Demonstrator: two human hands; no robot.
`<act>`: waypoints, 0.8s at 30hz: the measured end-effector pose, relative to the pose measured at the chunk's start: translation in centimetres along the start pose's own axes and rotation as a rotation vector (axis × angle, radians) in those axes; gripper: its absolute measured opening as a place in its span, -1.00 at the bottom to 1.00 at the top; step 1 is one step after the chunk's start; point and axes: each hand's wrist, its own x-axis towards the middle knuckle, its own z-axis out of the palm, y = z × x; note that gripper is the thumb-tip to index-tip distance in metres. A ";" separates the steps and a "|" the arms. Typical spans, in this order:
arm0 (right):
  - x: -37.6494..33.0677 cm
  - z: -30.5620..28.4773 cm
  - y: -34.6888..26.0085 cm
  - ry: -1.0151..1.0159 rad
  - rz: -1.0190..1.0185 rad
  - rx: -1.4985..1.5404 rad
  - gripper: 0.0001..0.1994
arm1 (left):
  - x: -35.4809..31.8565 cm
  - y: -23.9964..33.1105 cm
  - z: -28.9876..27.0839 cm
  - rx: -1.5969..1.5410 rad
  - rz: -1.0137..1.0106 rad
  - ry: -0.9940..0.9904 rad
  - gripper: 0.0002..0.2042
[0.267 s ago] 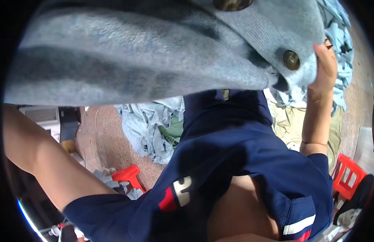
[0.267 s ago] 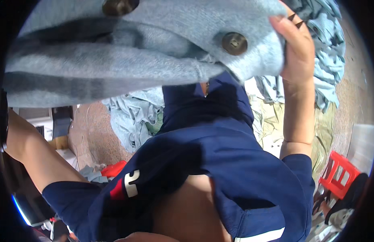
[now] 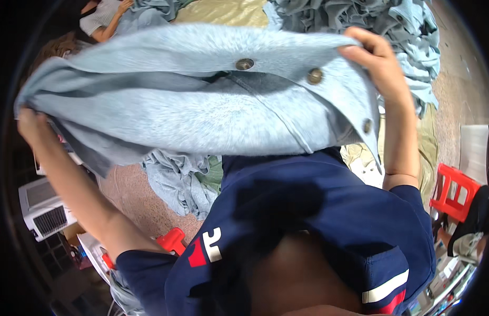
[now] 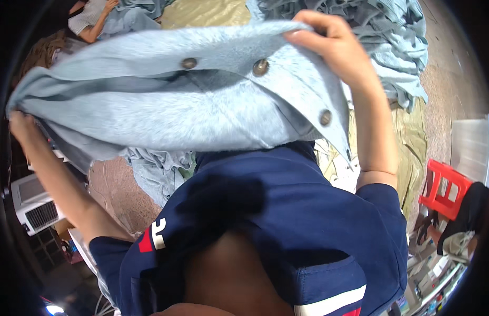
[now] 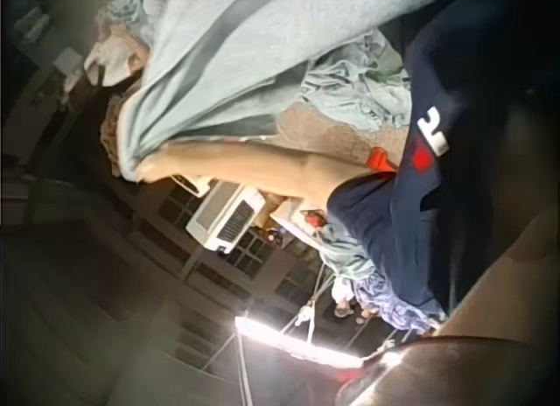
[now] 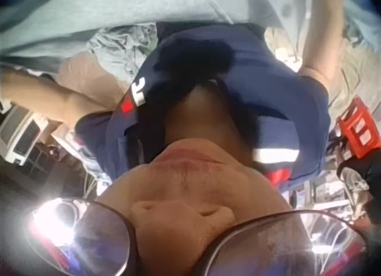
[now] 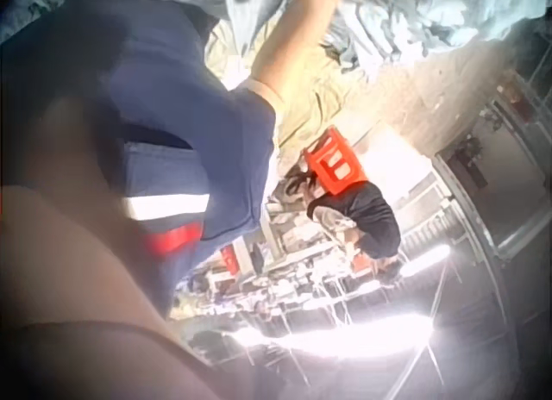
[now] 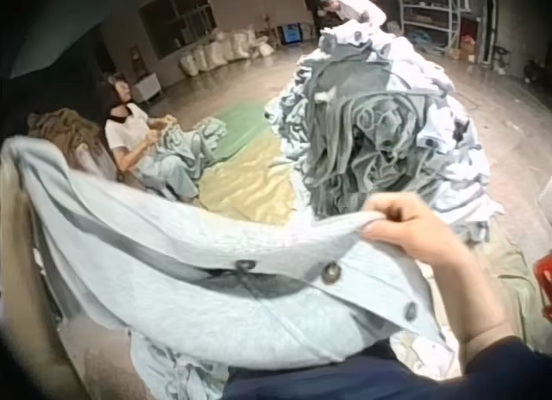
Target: Inspecting and buttoning light blue polo shirts in a textile manufacturing setting.
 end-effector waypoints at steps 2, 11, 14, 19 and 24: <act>1.5 1.2 4.4 -0.074 0.091 -0.064 -0.81 | -4.3 -4.3 -4.4 -0.034 -0.055 -0.041 -0.76; 0.8 6.6 14.9 0.410 -0.125 -0.564 -0.73 | -27.2 -12.8 0.6 -0.044 -0.386 -0.109 -0.72; 2.2 8.4 11.5 0.341 -0.355 -0.710 -0.76 | -27.9 -12.4 0.3 -0.089 -0.440 -0.141 -0.70; 5.7 13.4 10.1 0.104 -0.323 -0.809 -0.77 | -27.3 -10.5 -0.2 -0.257 -0.559 -0.185 -0.69; 8.9 16.2 13.1 -0.010 -0.378 -1.082 -0.77 | -28.4 -2.4 3.9 -0.463 -0.440 -0.185 -0.72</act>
